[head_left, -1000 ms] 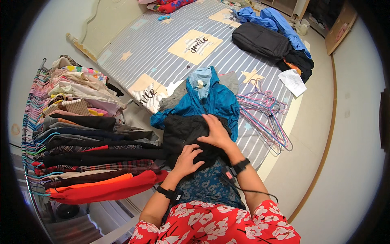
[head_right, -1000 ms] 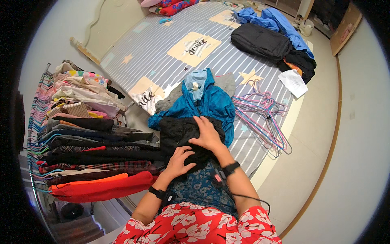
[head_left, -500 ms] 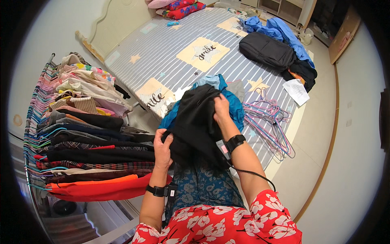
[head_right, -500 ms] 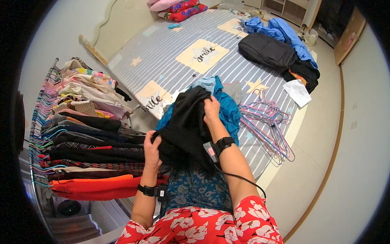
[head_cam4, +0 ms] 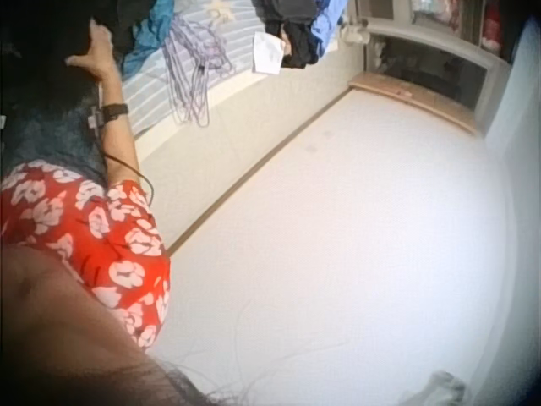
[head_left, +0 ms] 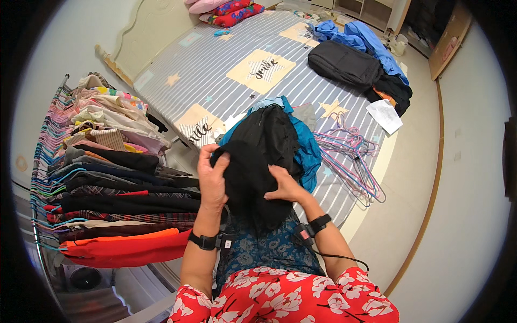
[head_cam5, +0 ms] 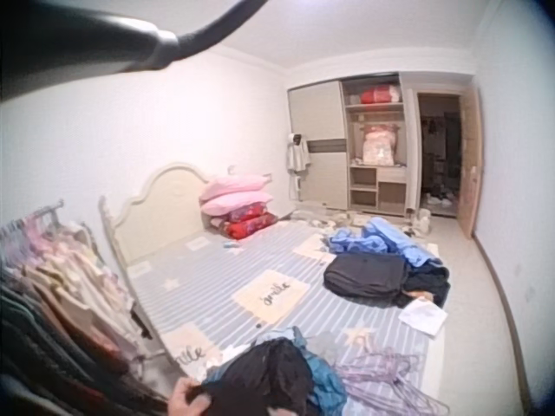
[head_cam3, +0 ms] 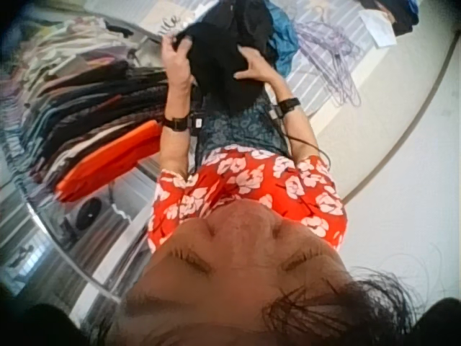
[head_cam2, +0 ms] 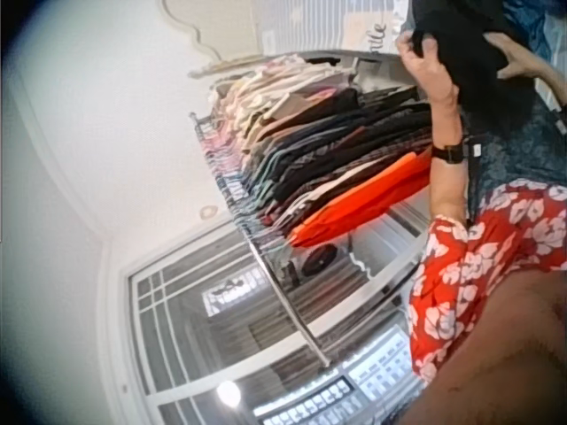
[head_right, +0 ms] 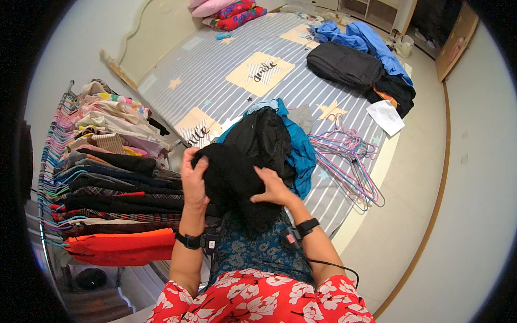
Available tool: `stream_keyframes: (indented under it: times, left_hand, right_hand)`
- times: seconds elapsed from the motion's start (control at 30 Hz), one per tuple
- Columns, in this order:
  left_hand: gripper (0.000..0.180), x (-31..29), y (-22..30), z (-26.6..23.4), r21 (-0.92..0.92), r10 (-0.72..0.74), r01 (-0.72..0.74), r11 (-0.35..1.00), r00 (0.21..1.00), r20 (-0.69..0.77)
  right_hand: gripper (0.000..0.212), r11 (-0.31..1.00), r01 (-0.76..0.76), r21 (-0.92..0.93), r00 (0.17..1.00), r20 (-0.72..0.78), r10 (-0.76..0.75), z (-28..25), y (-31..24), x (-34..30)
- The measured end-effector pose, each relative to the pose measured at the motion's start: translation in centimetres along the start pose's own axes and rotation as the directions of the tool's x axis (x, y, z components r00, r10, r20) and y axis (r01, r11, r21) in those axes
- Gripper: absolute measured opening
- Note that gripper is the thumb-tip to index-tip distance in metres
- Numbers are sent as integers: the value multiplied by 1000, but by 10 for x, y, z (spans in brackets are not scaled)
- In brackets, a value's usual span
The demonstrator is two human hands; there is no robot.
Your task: The person picks up clothing items from a bed by hand, inserts a clothes hanger into each item, and hangs them onto a metal garment rack.
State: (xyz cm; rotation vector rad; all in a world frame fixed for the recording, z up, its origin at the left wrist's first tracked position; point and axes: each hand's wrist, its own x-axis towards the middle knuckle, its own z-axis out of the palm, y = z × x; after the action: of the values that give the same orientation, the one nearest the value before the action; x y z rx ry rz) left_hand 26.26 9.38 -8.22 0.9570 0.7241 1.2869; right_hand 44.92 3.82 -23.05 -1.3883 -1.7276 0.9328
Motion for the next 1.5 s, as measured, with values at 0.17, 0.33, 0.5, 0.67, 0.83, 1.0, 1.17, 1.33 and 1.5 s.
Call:
stream_keyframes:
  times: [0.17,0.33,0.5,0.67,0.83,1.0,1.17,1.33,1.5]
  left_hand:
    - [35,9,-35,-22,283,-1,-16,959,998,60]
    - [100,-12,-49,-47,533,86,-293,794,922,378]
    - [80,-15,-22,-78,654,-30,-147,742,967,252]
    - [40,-15,27,-68,500,161,-162,851,986,44]
    - [28,-7,79,-50,216,229,-248,944,967,110]
    - [32,-3,75,3,102,182,-197,975,973,145]
    - [36,6,49,-16,297,109,-165,940,974,197]
    - [46,-6,-37,10,490,-141,-37,871,936,321]
    - [53,-38,-117,14,727,-315,-667,165,663,679]
  right_hand:
    - [28,815,-294,498,896,-153,417,53,18,30]
    - [43,-149,33,988,963,9,270,65,0,41]
    - [37,202,-78,976,937,2,350,59,-69,43]
    - [43,483,50,874,854,-288,434,53,-72,29]
    - [96,917,193,349,976,-163,-143,89,-87,26]
    - [60,735,52,676,975,-194,110,121,-18,30]
    - [32,49,-214,976,865,167,473,50,-54,-16]
    - [43,455,-385,803,797,41,603,-2,-39,-90]
    - [46,777,-478,410,775,-218,592,-9,45,-162]
